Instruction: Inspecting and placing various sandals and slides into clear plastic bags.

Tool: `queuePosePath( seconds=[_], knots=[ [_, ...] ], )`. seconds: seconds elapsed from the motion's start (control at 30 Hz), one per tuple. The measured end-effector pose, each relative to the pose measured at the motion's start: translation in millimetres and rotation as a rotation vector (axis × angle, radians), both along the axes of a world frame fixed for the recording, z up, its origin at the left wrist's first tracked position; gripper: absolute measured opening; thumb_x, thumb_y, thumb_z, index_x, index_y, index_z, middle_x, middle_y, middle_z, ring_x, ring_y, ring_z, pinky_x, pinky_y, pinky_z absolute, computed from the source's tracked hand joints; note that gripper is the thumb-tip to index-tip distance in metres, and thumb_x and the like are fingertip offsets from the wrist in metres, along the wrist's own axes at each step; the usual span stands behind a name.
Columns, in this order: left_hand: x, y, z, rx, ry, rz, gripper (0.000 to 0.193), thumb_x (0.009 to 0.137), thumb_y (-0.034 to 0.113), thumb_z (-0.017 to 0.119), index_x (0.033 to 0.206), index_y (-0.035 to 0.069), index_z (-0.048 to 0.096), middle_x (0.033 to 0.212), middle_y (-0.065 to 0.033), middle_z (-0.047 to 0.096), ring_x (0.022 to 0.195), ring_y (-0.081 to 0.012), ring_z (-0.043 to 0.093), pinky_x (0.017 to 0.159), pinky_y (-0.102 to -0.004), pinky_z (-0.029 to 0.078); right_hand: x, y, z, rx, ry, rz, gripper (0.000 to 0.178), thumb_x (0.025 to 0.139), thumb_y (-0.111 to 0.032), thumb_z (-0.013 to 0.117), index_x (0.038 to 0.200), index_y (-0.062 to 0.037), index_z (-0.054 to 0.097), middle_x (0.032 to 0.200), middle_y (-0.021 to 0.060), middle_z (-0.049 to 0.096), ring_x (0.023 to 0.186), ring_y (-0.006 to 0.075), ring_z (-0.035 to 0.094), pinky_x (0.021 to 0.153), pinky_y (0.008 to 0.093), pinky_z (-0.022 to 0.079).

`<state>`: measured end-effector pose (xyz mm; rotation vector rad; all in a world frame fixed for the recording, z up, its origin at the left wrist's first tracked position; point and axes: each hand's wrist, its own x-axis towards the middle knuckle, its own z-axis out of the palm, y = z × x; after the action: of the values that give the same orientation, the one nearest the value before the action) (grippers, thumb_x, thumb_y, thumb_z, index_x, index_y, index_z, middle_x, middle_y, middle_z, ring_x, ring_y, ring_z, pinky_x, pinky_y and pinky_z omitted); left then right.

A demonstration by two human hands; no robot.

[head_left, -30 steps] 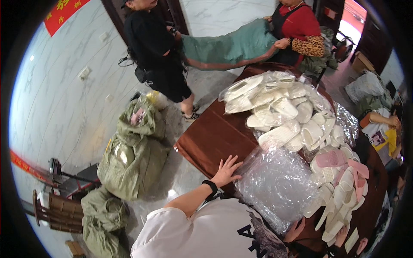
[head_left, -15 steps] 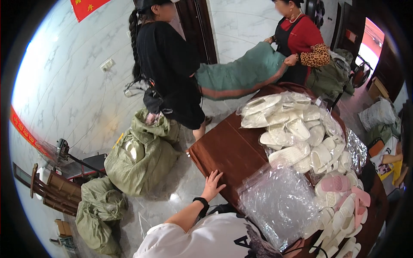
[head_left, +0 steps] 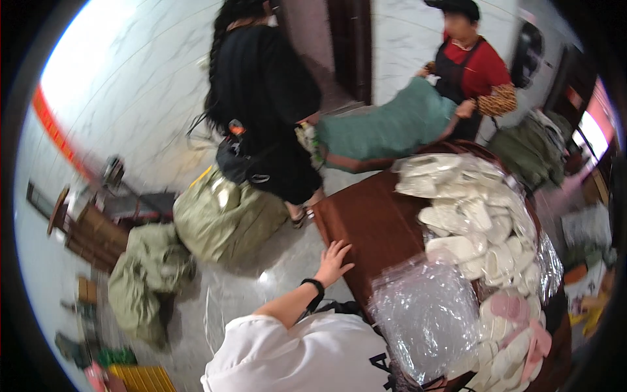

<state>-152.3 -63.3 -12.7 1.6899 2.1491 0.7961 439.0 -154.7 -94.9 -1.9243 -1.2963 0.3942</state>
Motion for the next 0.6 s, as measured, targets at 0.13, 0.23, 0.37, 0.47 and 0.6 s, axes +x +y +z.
queuePosePath(
  seconds=[0.13, 0.23, 0.37, 0.47, 0.6],
  knots=[
    [2.7, -15.6, 17.0, -0.060, -0.075, 0.065, 0.067, 0.086, 0.036, 0.067, 0.143, 0.018, 0.038, 0.152, -0.0142, 0.027, 0.142, -0.0385, 0.022, 0.110, -0.0624, 0.022, 15.7, 28.2, 0.1, -0.033, -0.039, 0.128, 0.046, 0.101, -0.025, 0.043, 0.132, 0.0084, 0.046, 0.133, 0.0242, 0.051, 0.122, 0.0341, 0.049, 0.105, 0.0402, 0.036],
    [-7.4, -43.9, 2.7, -0.066, -0.095, 0.119, 0.067, 0.086, 0.035, 0.067, 0.143, 0.018, 0.038, 0.153, -0.0139, 0.025, 0.143, -0.0379, 0.021, 0.110, -0.0629, 0.022, 18.7, 40.6, -0.9, -0.047, -0.053, 0.174, 0.046, 0.101, -0.025, 0.043, 0.132, 0.0083, 0.046, 0.133, 0.0241, 0.051, 0.122, 0.0340, 0.049, 0.105, 0.0400, 0.036],
    [-21.9, -100.0, -41.9, -0.100, -0.134, 0.196, 0.067, 0.084, 0.038, 0.069, 0.141, 0.016, 0.041, 0.145, -0.0182, 0.038, 0.133, -0.0373, 0.036, 0.104, -0.0558, 0.033, 14.4, 69.3, 0.2, 0.004, -0.049, 0.147, 0.046, 0.101, -0.026, 0.044, 0.132, 0.0081, 0.047, 0.133, 0.0240, 0.051, 0.122, 0.0338, 0.049, 0.105, 0.0398, 0.036],
    [-29.8, -145.2, -65.9, -0.270, -0.148, 0.315, 0.072, 0.082, 0.041, 0.070, 0.142, 0.017, 0.038, 0.147, -0.0179, 0.035, 0.134, -0.0374, 0.035, 0.104, -0.0562, 0.033, -3.9, 92.8, -1.6, 0.070, -0.020, 0.088, 0.046, 0.101, -0.026, 0.044, 0.132, 0.0079, 0.047, 0.133, 0.0239, 0.052, 0.122, 0.0337, 0.049, 0.105, 0.0396, 0.036],
    [-34.1, -151.7, -56.4, -0.382, -0.187, 0.352, 0.073, 0.082, 0.040, 0.070, 0.143, 0.018, 0.037, 0.148, -0.0196, 0.033, 0.135, -0.0384, 0.035, 0.105, -0.0572, 0.033, 0.9, 87.5, -9.3, 0.105, -0.005, 0.022, 0.046, 0.101, -0.026, 0.044, 0.132, 0.0077, 0.047, 0.132, 0.0238, 0.052, 0.122, 0.0335, 0.050, 0.105, 0.0393, 0.036]
  ],
)
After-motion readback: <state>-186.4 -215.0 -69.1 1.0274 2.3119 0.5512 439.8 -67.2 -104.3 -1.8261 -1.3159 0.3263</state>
